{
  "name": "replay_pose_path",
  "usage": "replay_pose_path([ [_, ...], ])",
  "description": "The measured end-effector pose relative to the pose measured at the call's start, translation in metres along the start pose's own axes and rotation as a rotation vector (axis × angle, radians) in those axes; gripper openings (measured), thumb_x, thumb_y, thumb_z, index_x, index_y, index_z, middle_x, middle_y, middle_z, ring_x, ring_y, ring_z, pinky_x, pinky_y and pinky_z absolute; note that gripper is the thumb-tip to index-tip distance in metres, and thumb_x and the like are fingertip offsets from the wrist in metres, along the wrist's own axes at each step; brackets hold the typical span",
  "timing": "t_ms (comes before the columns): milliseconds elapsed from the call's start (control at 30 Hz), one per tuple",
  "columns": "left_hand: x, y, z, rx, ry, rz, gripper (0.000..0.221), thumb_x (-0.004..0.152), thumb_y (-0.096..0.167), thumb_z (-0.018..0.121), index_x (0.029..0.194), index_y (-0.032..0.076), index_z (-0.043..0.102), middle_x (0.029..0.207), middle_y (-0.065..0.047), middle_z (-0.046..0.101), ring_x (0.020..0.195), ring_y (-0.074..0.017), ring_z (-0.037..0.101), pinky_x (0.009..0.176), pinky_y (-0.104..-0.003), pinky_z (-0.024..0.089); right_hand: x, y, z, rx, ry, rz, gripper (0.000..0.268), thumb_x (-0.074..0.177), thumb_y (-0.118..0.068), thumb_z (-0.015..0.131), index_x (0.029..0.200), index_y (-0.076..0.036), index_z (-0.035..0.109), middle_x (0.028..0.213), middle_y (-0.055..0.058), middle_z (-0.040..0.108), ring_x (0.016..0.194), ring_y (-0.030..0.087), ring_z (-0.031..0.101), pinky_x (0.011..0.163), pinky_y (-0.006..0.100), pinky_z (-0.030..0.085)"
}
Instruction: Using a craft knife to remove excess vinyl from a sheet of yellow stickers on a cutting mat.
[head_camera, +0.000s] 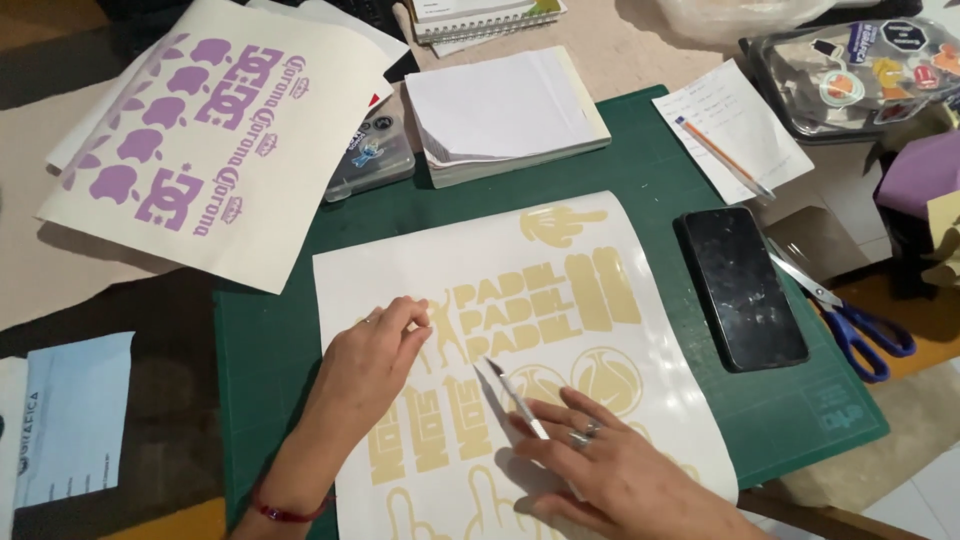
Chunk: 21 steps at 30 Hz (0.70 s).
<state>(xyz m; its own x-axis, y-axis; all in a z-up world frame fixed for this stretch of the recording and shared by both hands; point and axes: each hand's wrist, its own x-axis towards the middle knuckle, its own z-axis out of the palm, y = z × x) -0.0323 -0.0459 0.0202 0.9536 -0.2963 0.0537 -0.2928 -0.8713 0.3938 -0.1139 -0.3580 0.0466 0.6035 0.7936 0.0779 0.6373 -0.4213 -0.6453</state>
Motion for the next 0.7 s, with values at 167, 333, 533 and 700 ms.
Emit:
replay_pose_path([
  [167, 0.002, 0.007, 0.001, 0.012, 0.236, 0.231, 0.012, 0.099, 0.019, 0.077, 0.108, 0.014, 0.072, 0.119, -0.006, 0.081, 0.120, -0.0274, 0.077, 0.106, -0.045, 0.059, -0.031, 0.016, -0.006, -0.140, 0.225, 0.049, 0.045, 0.093, -0.015, 0.083, 0.134, -0.019, 0.066, 0.156, 0.004, 0.069, 0.136, 0.036, 0.067, 0.114, 0.053, 0.050],
  [333, 0.005, 0.045, -0.024, -0.001, 0.338, 0.405, 0.022, 0.096, 0.013, 0.080, 0.117, 0.010, 0.076, 0.124, -0.007, 0.080, 0.122, -0.0257, 0.073, 0.103, -0.041, 0.058, -0.034, 0.003, -0.031, -0.115, 0.488, -0.067, 0.039, 0.112, -0.038, 0.049, 0.133, -0.011, 0.069, 0.130, 0.012, 0.074, 0.114, 0.030, 0.075, 0.096, 0.045, 0.058],
  [533, 0.005, 0.091, -0.039, -0.105, 0.437, 0.580, 0.008, 0.096, 0.005, 0.078, 0.103, 0.010, 0.078, 0.108, -0.005, 0.081, 0.111, -0.0275, 0.076, 0.095, -0.044, 0.057, -0.032, -0.016, -0.037, -0.316, 0.898, 0.024, 0.053, 0.112, -0.049, 0.040, 0.114, -0.016, 0.082, 0.100, 0.005, 0.059, 0.087, 0.020, 0.066, 0.084, 0.040, 0.057],
  [700, 0.006, 0.124, -0.034, -0.200, 0.421, 0.617, 0.015, 0.088, 0.009, 0.087, 0.102, 0.013, 0.081, 0.104, -0.004, 0.084, 0.102, -0.0246, 0.078, 0.091, -0.042, 0.060, -0.050, -0.024, -0.041, -0.334, 1.001, 0.023, 0.038, 0.112, -0.030, 0.044, 0.110, -0.010, 0.077, 0.120, 0.014, 0.070, 0.100, 0.025, 0.075, 0.091, 0.045, 0.063],
])
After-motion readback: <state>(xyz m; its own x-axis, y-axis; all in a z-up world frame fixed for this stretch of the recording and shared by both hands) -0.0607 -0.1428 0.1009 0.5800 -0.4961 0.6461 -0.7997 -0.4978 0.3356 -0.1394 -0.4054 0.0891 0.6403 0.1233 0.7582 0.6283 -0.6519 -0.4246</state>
